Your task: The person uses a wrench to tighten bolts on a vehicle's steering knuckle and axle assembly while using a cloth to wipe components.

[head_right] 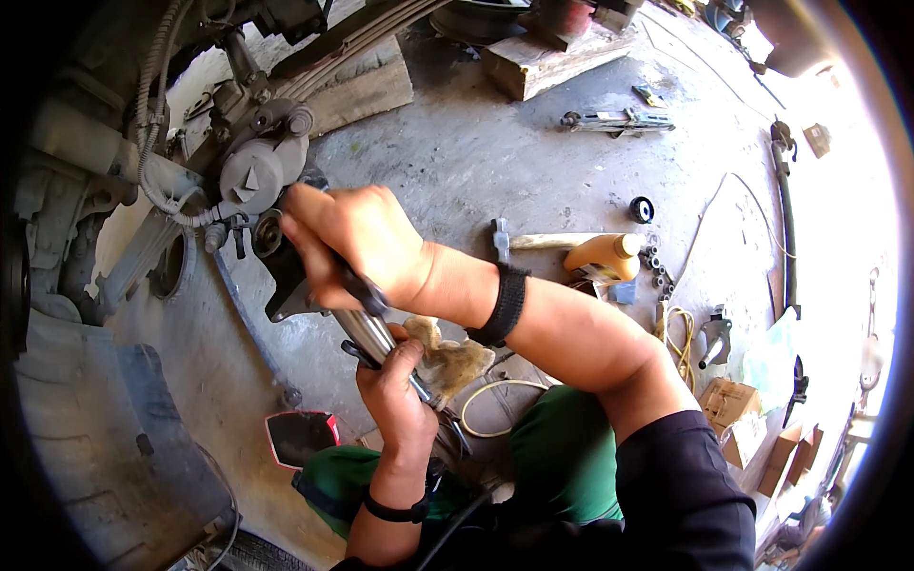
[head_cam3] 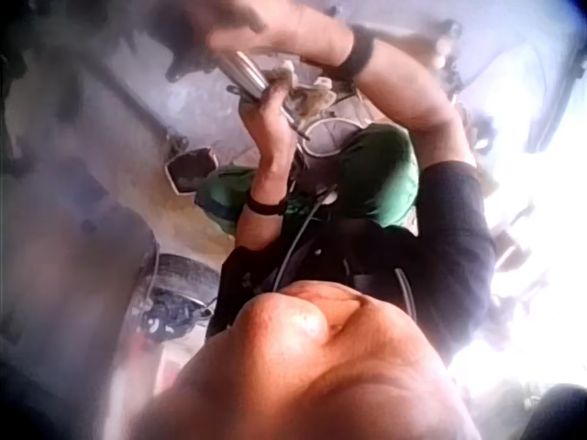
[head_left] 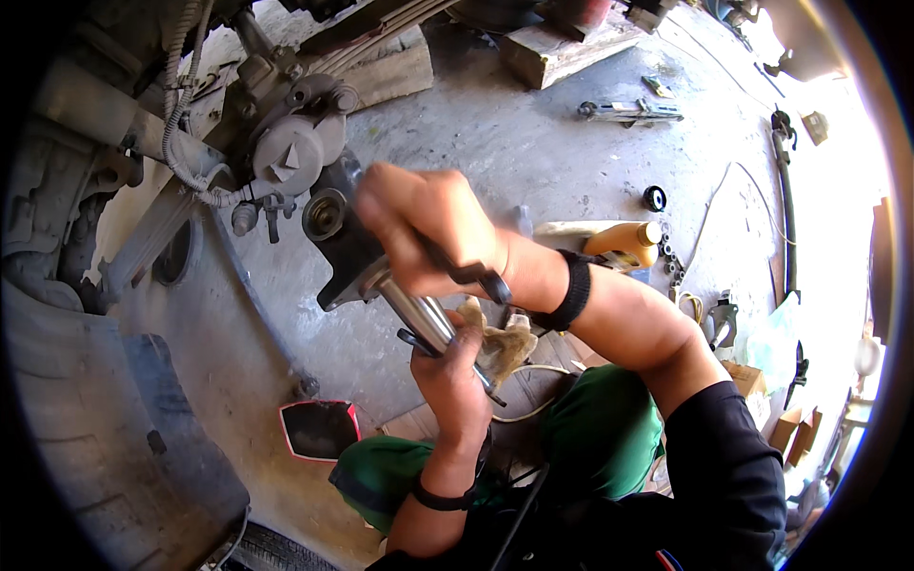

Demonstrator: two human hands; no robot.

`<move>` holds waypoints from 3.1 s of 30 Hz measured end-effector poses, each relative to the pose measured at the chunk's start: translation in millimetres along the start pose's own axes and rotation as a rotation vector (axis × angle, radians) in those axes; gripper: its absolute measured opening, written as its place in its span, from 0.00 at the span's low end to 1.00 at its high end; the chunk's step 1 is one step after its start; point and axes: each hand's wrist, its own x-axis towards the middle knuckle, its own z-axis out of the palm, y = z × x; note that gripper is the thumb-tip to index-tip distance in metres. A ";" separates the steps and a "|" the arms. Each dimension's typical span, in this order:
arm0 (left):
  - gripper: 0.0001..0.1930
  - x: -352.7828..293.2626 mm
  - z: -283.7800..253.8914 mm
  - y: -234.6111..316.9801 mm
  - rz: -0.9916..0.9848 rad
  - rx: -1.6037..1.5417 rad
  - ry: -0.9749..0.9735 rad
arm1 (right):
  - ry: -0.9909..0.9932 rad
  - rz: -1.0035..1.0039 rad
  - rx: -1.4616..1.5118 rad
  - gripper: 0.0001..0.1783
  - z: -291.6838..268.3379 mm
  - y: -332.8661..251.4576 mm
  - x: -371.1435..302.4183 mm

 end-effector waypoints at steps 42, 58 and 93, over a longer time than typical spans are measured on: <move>0.10 -0.6 -10.6 -0.9 -0.043 0.002 0.006 | 0.040 0.144 -0.088 0.09 13.3 -7.9 42.6; 0.09 3.8 -5.2 -4.9 -0.046 -0.024 -0.025 | -0.029 0.138 -0.146 0.14 -27.3 1.8 49.2; 0.09 3.8 -6.0 -4.2 -0.062 -0.025 -0.021 | 0.021 0.392 -0.101 0.19 -28.2 -6.4 70.1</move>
